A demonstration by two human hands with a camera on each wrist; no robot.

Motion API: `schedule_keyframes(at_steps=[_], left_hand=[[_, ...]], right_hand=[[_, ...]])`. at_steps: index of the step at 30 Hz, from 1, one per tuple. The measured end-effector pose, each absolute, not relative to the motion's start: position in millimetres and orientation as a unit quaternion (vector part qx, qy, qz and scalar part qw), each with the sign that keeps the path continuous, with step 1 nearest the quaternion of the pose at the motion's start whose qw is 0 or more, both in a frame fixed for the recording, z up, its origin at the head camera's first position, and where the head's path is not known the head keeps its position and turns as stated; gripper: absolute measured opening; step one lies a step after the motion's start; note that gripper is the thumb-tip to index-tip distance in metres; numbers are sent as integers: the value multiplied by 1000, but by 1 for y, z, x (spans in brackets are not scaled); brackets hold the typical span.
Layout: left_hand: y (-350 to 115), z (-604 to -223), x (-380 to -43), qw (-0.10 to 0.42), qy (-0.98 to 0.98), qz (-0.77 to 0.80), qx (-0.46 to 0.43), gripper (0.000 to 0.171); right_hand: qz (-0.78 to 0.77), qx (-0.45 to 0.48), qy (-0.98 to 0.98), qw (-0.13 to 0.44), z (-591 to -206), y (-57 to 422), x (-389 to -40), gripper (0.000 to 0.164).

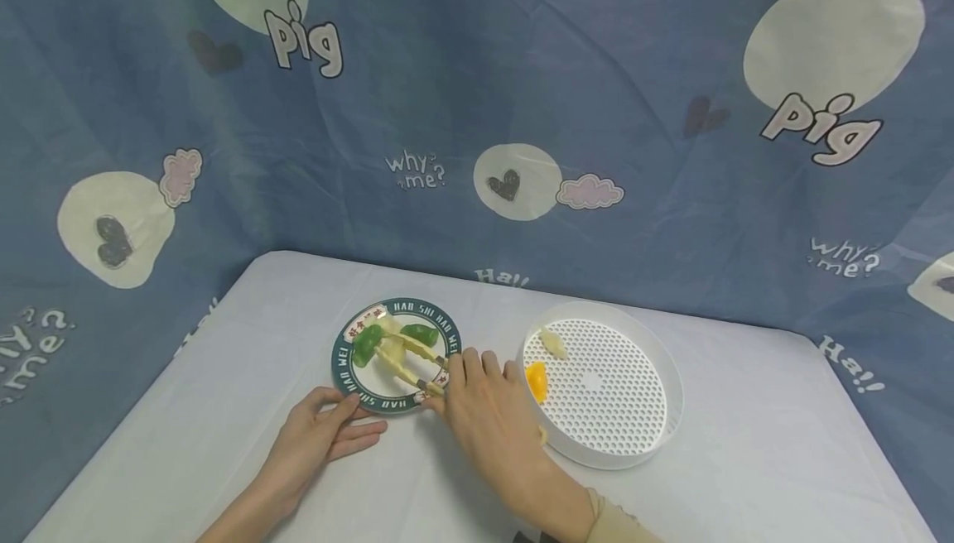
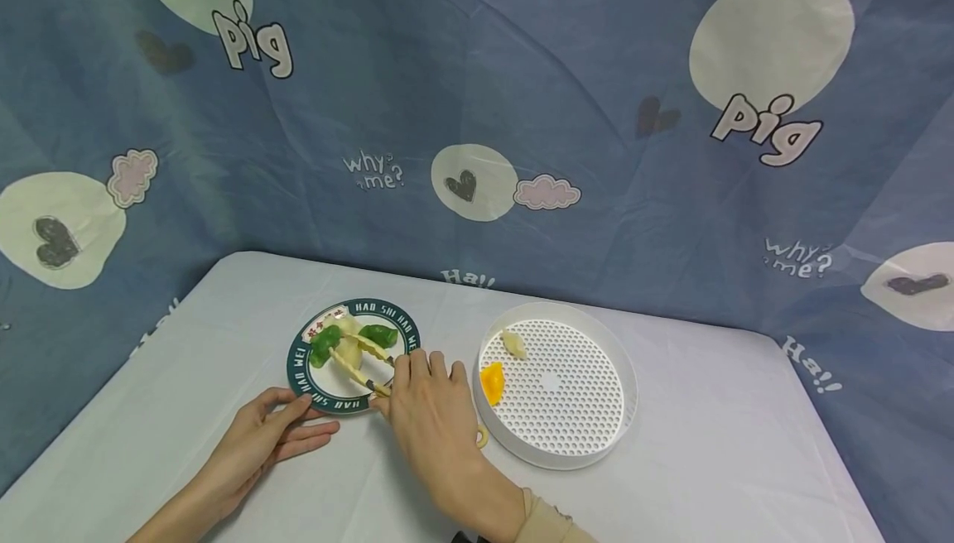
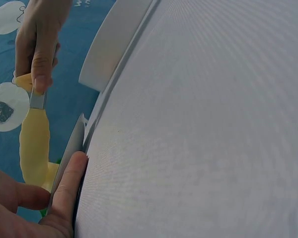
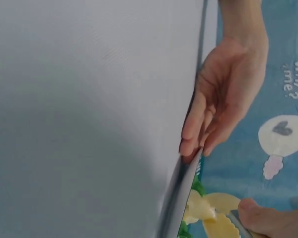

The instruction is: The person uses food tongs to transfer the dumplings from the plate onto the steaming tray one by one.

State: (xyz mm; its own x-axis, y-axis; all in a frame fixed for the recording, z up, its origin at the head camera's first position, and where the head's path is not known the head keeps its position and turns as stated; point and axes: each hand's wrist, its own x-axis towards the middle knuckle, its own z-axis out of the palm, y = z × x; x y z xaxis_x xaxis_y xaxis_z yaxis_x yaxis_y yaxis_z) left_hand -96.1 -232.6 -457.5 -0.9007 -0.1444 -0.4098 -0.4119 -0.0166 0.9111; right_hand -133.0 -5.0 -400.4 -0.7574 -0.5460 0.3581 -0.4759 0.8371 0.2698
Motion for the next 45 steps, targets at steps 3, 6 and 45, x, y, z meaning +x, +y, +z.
schedule_keyframes(at_steps=[3, 6, 45], left_hand=[[-233, -458, -96, 99, 696, 682, -201, 41], [-233, -458, -96, 100, 697, 681, -202, 42], [-234, -463, -97, 114, 704, 673, -195, 51]], right_hand=[[-67, 277, -936, 208, -401, -5, -132, 56], [-60, 283, -934, 211, -402, -7, -130, 56], [-50, 234, -952, 190, -375, 38, -132, 58]])
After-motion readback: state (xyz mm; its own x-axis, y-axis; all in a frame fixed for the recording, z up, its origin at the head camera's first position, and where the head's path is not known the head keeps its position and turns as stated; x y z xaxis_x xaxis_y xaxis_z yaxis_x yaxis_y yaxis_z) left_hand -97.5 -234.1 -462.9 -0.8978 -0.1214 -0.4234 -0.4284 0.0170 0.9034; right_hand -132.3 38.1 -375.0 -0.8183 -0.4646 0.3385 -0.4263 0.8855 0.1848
